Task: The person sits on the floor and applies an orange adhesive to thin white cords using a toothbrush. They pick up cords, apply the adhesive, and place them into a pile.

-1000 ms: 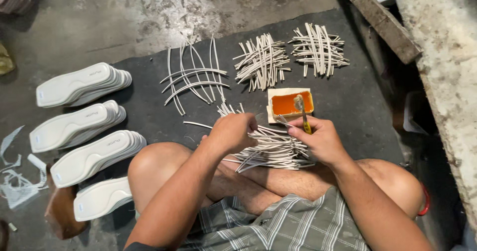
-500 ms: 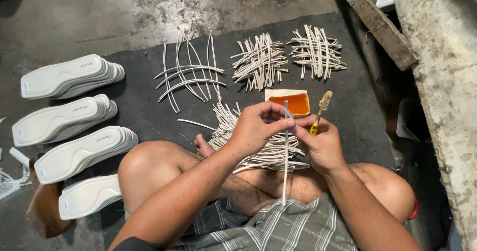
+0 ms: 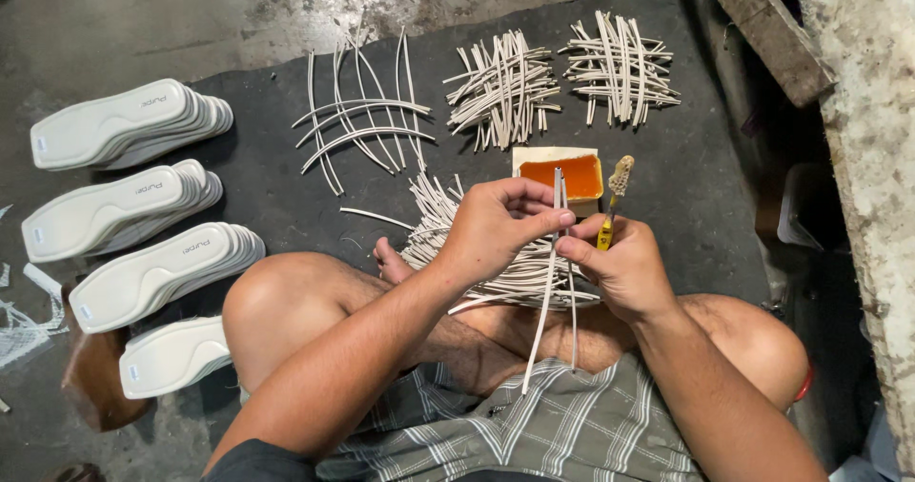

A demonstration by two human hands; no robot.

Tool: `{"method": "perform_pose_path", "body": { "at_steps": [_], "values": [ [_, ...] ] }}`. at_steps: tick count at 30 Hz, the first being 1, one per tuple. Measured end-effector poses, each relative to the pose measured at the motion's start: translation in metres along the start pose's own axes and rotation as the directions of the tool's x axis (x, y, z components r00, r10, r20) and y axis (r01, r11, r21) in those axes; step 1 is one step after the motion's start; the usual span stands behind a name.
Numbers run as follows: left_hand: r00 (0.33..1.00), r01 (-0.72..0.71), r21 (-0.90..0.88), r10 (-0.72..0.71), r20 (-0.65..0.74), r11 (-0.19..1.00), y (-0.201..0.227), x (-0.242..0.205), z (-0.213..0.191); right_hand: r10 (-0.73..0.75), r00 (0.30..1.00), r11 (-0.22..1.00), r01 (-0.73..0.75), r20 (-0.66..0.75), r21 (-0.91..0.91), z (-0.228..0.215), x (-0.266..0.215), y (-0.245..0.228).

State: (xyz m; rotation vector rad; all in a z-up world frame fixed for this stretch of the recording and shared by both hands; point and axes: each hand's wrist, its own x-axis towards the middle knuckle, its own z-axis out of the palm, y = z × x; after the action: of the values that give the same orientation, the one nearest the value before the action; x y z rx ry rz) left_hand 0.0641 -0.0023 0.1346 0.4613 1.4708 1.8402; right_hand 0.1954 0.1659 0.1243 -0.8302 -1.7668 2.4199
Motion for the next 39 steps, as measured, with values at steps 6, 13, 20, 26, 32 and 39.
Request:
{"method": "perform_pose_path", "body": {
  "at_steps": [6, 13, 20, 26, 32, 39],
  "values": [
    [1.000, 0.021, -0.011, -0.021, 0.016, 1.000, 0.001, -0.001, 0.002, -0.070, 0.997, 0.994, 0.071, 0.010, -0.083, 0.000, 0.000, -0.002],
    [0.999, 0.040, -0.015, -0.039, 0.012, 0.999, -0.003, -0.002, 0.001, -0.057, 0.998, 0.995, 0.057, 0.012, -0.076, -0.003, 0.000, 0.002],
    [1.000, -0.025, 0.053, 0.024, 0.016, 0.998, 0.000, -0.001, 0.000, -0.040, 0.999, 0.996, 0.037, -0.032, -0.075, -0.007, 0.002, 0.004],
    [1.000, -0.015, 0.120, 0.015, 0.007, 0.993, 0.004, -0.003, 0.001, -0.107, 0.994, 0.986, 0.105, -0.006, -0.130, -0.001, -0.001, -0.003],
    [0.999, -0.025, 0.040, 0.024, 0.023, 0.999, 0.000, -0.003, 0.003, -0.095, 0.995, 0.985, 0.095, 0.006, -0.144, 0.002, -0.001, -0.005],
    [0.999, 0.000, -0.008, 0.000, 0.049, 1.000, -0.002, -0.003, 0.003, -0.136, 0.991, 0.976, 0.135, 0.007, -0.173, 0.001, 0.000, -0.003]
  ]
}}
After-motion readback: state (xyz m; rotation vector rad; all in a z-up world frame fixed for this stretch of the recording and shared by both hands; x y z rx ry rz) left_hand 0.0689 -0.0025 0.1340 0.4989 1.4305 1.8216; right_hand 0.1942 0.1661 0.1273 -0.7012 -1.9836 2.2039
